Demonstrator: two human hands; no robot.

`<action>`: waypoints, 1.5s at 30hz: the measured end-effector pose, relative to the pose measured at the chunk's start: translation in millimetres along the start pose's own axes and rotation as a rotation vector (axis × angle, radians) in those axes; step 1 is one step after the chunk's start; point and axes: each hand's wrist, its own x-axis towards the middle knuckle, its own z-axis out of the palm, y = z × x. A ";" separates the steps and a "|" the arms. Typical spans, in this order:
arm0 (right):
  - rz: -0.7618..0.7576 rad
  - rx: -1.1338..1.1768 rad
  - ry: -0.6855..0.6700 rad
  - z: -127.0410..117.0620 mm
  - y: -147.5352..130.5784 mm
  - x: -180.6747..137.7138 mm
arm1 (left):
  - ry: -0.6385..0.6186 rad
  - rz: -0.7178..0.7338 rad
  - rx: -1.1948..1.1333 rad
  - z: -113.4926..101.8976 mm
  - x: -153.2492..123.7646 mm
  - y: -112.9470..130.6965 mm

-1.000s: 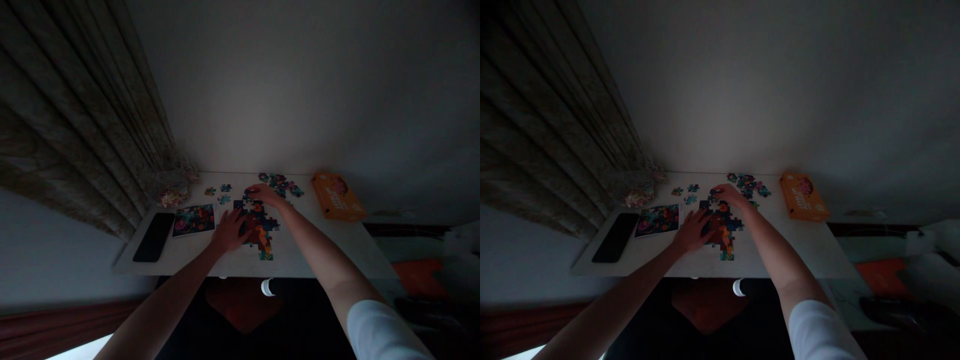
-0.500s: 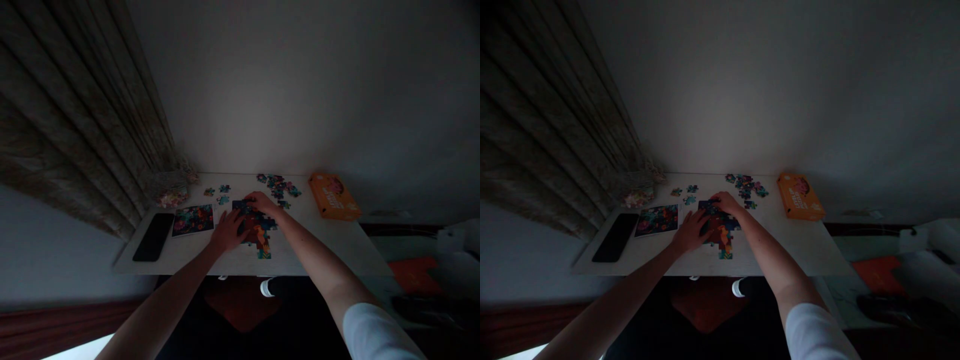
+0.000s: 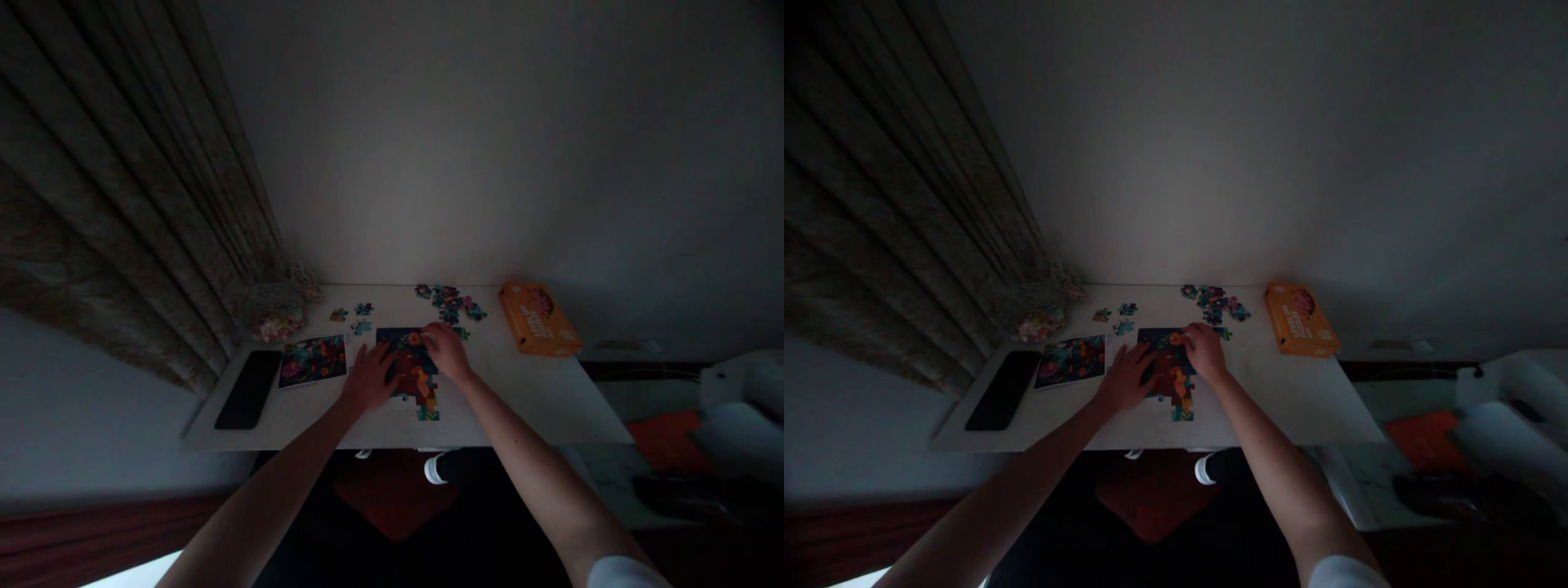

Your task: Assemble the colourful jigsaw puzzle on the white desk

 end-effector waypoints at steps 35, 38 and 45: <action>0.273 -0.293 0.104 -41.5 68.8 -42.6 | 0.056 -0.111 -0.167 28.2 226.4 75.2; 0.279 -0.295 0.109 -37.1 74.4 -41.9 | 0.081 -0.165 -0.119 30.8 247.7 78.0; 0.244 -0.302 0.137 -30.3 84.6 -43.7 | -0.125 -0.207 -0.060 21.8 238.7 23.6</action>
